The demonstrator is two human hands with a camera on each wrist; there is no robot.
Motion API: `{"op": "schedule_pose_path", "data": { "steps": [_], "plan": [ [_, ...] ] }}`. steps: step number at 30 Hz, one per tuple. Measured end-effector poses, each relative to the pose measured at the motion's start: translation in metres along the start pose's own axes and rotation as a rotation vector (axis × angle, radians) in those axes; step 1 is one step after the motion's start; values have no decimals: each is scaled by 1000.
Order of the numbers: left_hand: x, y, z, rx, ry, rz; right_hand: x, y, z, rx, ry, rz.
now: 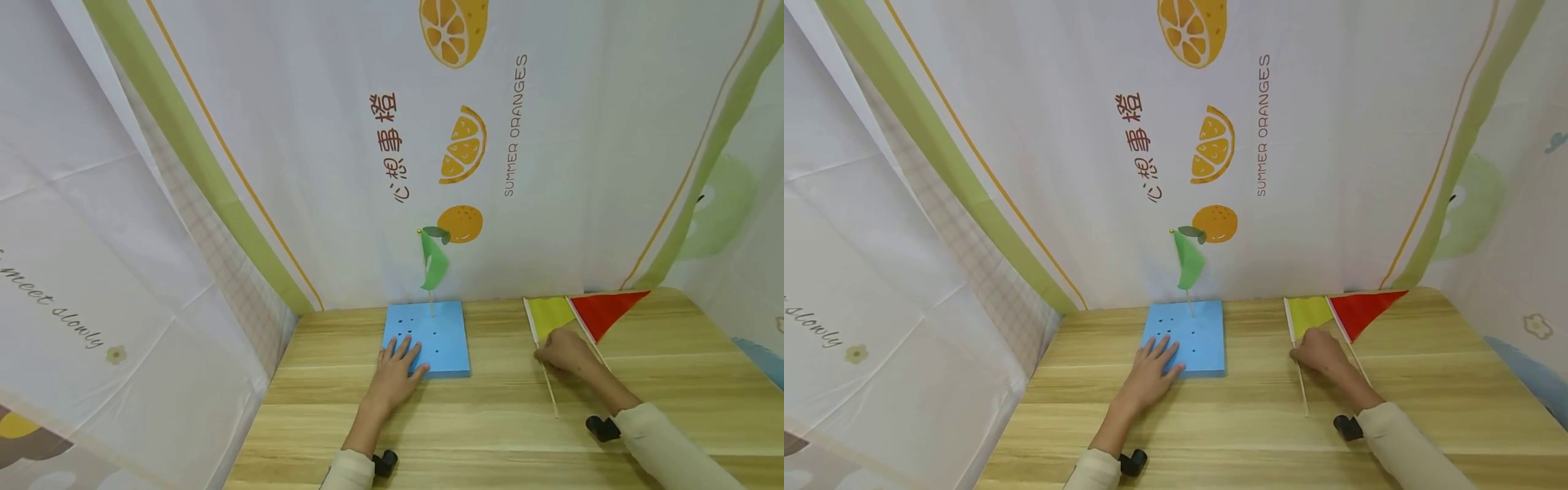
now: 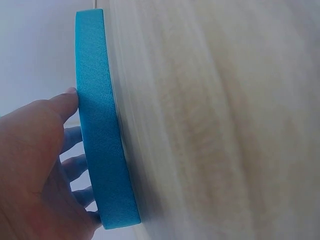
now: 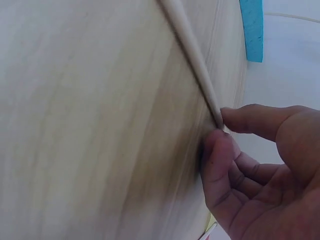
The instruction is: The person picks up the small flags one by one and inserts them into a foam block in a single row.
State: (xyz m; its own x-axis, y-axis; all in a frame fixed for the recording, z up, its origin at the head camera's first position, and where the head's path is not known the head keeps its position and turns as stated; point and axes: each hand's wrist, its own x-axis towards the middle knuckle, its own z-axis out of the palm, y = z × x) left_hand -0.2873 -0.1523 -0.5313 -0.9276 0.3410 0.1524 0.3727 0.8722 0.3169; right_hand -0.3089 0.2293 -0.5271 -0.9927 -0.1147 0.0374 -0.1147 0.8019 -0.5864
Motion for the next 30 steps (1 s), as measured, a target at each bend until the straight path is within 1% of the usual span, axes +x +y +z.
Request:
{"op": "schedule_pose_path", "data": {
  "steps": [3,5,11,16,21,27,30],
  "plan": [
    [0,0,0,1,2,2,0,1,0,8,0,-3],
    [1,0,0,2,4,3,1,0,-1,21,-1,12],
    [1,3,-2,1,7,5,1,-4,-3,59,-22,80],
    [-1,3,-2,5,4,-2,1,-3,-3,54,-35,121],
    [-1,2,-1,3,0,-7,1,-2,-4,53,-66,115],
    [-2,2,-1,-2,2,-9,-1,-3,-8,88,-99,63],
    [-2,2,-1,-2,4,-6,-1,-4,-9,104,-108,70]
  ]
}}
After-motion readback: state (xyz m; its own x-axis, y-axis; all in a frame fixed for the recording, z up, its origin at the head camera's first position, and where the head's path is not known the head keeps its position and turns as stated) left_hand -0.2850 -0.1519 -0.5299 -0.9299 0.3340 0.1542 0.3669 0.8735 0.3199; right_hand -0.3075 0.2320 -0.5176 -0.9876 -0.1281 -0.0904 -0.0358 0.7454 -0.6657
